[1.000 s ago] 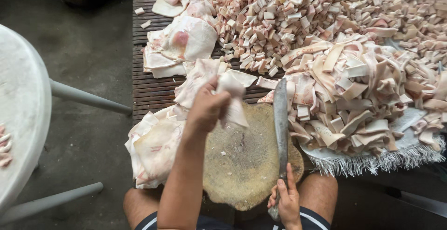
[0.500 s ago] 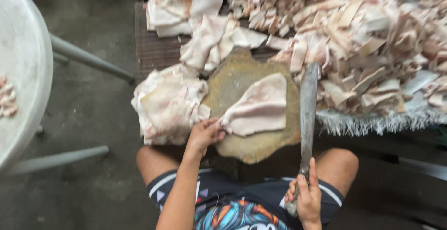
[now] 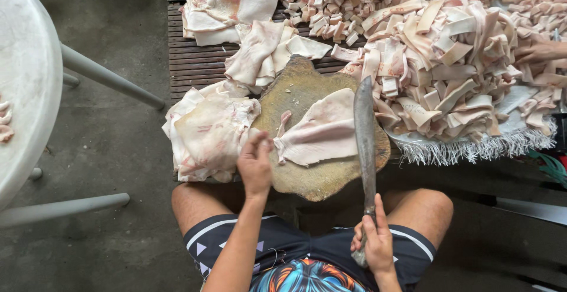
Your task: The person slices pieces of pork skin into strips on a wooden cutting board using a large knife.
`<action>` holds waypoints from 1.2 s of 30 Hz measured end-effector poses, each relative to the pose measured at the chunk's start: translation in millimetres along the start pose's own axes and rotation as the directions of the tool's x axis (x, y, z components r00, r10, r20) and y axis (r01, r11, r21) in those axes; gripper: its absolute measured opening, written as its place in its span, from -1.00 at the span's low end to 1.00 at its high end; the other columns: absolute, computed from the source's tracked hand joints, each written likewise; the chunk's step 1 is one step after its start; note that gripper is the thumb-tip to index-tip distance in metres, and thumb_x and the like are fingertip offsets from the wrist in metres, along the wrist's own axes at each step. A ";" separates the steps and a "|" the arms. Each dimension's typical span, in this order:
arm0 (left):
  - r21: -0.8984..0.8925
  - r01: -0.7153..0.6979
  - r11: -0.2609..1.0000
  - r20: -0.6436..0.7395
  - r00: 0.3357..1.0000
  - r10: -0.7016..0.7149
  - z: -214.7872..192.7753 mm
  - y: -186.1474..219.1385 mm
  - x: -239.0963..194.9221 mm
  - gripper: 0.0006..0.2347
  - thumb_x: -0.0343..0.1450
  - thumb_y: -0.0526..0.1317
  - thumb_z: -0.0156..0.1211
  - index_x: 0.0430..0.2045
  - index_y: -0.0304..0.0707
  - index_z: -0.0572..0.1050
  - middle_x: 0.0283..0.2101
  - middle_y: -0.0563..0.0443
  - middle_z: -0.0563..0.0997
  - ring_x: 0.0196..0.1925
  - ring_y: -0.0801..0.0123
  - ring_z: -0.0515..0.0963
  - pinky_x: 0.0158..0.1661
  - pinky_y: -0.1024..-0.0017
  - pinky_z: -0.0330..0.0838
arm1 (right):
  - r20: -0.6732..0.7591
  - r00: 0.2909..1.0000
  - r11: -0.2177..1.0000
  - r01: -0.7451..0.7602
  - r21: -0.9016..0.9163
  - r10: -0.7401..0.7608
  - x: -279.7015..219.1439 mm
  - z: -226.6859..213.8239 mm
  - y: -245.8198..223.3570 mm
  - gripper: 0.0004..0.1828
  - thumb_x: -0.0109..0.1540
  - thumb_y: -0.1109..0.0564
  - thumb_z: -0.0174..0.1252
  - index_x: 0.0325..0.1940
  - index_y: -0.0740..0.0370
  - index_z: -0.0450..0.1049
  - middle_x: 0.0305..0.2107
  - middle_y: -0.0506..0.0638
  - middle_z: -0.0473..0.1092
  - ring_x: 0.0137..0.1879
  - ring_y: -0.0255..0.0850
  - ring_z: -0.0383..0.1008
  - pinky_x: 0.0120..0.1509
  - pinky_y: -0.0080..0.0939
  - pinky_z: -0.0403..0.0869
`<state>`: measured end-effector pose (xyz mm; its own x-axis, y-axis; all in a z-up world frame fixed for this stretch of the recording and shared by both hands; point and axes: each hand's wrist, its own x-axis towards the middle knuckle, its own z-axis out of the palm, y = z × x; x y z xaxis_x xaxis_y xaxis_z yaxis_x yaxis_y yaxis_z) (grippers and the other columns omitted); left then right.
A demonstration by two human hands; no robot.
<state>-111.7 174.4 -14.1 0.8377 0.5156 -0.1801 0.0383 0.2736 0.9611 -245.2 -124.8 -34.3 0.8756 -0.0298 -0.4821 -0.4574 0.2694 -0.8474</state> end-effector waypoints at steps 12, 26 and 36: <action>0.618 -0.778 0.108 0.707 0.611 0.357 26.6 -33.0 -31.0 -0.59 0.25 -0.32 0.28 0.03 -0.30 0.59 -0.07 -0.07 0.54 -0.04 0.10 0.45 -0.04 0.18 0.37 | 0.017 1.000 1.000 0.024 0.016 -0.025 23.3 -17.5 19.1 -0.26 0.38 0.13 -0.15 0.62 -0.32 -0.15 -0.64 -0.02 0.21 -0.62 -0.33 0.24 -0.54 -0.23 0.45; 0.452 -0.715 0.533 0.746 0.631 0.213 0.6 -8.2 -43.0 -0.79 0.21 -0.37 0.22 -0.30 -0.27 0.60 -0.20 -0.10 0.62 -0.01 0.08 0.58 0.04 0.20 0.44 | -0.007 1.000 0.997 -0.001 0.075 0.002 28.2 -14.4 21.0 -0.26 0.39 0.10 -0.17 0.62 -0.35 -0.18 -0.62 -0.02 0.23 -0.62 -0.33 0.26 -0.53 -0.20 0.47; 0.660 -0.741 0.125 0.740 0.670 0.062 103.8 -81.7 30.7 -0.34 0.55 0.13 -0.19 0.37 -0.58 0.11 0.48 -0.43 0.07 0.55 -0.12 0.00 0.46 0.03 -0.14 | 0.000 1.000 0.998 -0.021 0.065 0.021 29.5 -15.7 18.7 -0.26 0.40 0.10 -0.19 0.63 -0.36 -0.20 -0.62 -0.02 0.22 -0.63 -0.33 0.24 -0.52 -0.18 0.47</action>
<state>-32.6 83.6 -76.4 0.9665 -0.2386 0.0941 -0.2563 -0.8834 0.3922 -230.4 -135.7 -67.9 0.8656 -0.0239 -0.5001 -0.4650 0.3322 -0.8206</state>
